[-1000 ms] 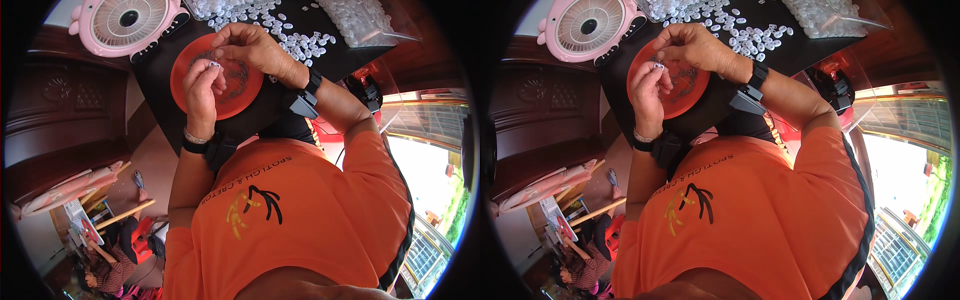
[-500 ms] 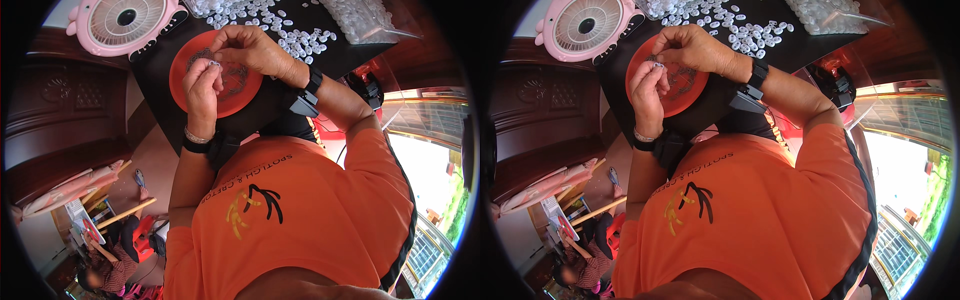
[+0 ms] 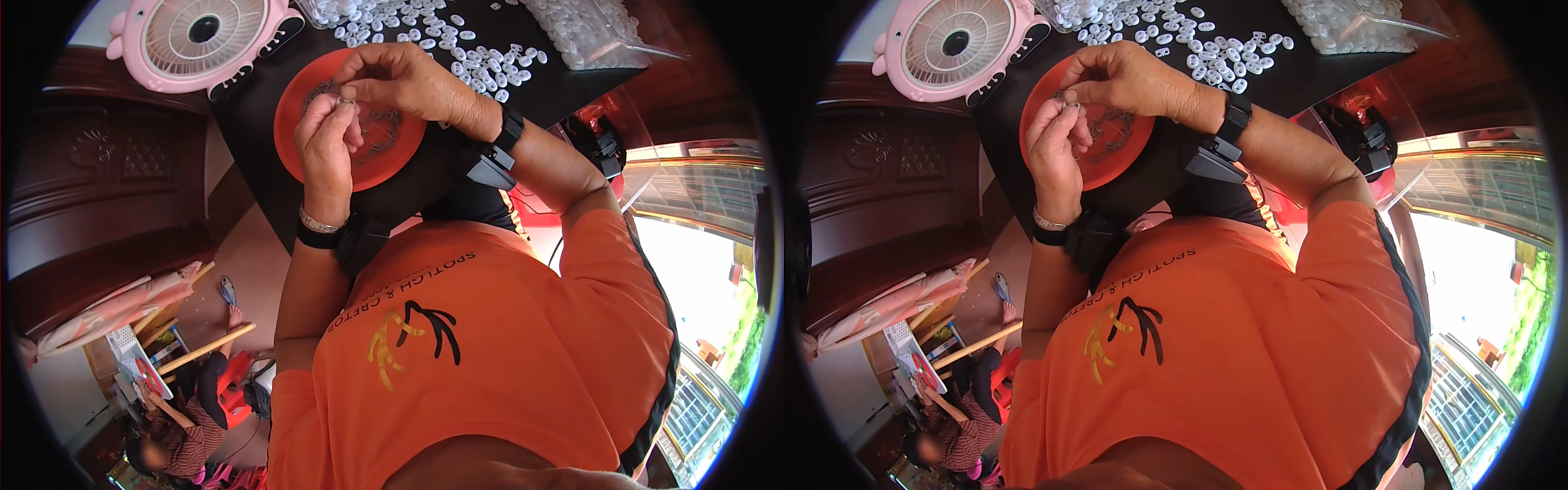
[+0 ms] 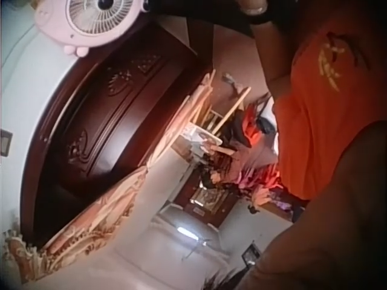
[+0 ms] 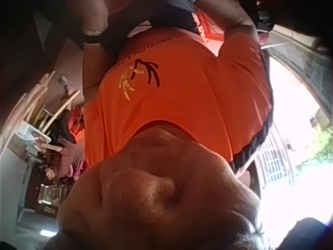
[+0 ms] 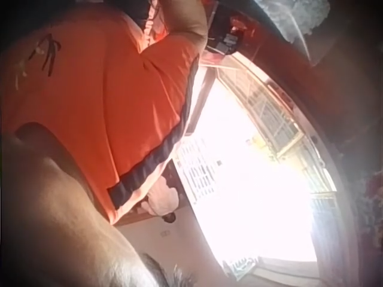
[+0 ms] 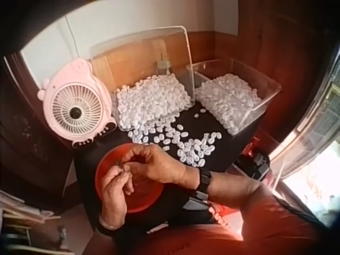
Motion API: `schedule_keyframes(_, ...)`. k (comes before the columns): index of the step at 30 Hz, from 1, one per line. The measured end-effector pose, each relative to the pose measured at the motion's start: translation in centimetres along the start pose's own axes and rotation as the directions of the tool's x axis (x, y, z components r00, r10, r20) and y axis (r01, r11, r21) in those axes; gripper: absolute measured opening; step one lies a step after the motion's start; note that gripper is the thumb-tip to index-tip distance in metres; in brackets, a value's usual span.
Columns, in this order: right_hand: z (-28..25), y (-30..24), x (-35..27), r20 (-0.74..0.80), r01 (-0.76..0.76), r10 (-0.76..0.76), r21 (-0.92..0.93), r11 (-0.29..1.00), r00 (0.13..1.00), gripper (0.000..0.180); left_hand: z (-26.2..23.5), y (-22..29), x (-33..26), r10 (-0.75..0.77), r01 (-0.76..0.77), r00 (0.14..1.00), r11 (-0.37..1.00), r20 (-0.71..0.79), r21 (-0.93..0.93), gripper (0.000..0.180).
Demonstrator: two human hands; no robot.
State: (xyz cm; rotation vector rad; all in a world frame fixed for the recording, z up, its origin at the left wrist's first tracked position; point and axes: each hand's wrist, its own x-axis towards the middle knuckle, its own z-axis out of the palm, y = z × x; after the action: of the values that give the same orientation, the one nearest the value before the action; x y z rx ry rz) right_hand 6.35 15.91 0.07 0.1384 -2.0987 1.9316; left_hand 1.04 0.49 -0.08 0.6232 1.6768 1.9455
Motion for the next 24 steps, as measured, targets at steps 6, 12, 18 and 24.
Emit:
schedule_keyframes(6, -0.4, 0.1, 0.0, 0.055, -0.061, 0.062, -0.018, 0.998, 0.997, 0.014, 0.0, 0.3, -0.1, -0.007, 0.007, 1.0, 1.0, 0.017, -0.002, 0.013)
schedule_keyframes(12, -0.5, 0.5, 0.3, 0.014, -0.021, 0.023, -0.107, 0.994, 1.0, 0.013, -0.5, 0.5, 0.1, -0.007, 0.006, 0.999, 1.0, -0.051, -0.013, 0.012)
schedule_keyframes(18, -0.4, 0.4, -0.2, 0.209, 0.284, -0.192, -0.658, 0.698, 0.959, 0.014, -1.0, 0.5, 0.4, 0.014, -0.02, 0.996, 0.997, -0.085, -0.071, 0.012)
schedule_keyframes(24, 0.6, 1.7, -0.3, 0.281, 0.361, -0.243, -0.841, 0.403, 0.928, 0.013, -1.1, 0.4, 0.5, -0.005, -0.005, 0.995, 0.995, -0.097, -0.101, 0.012)
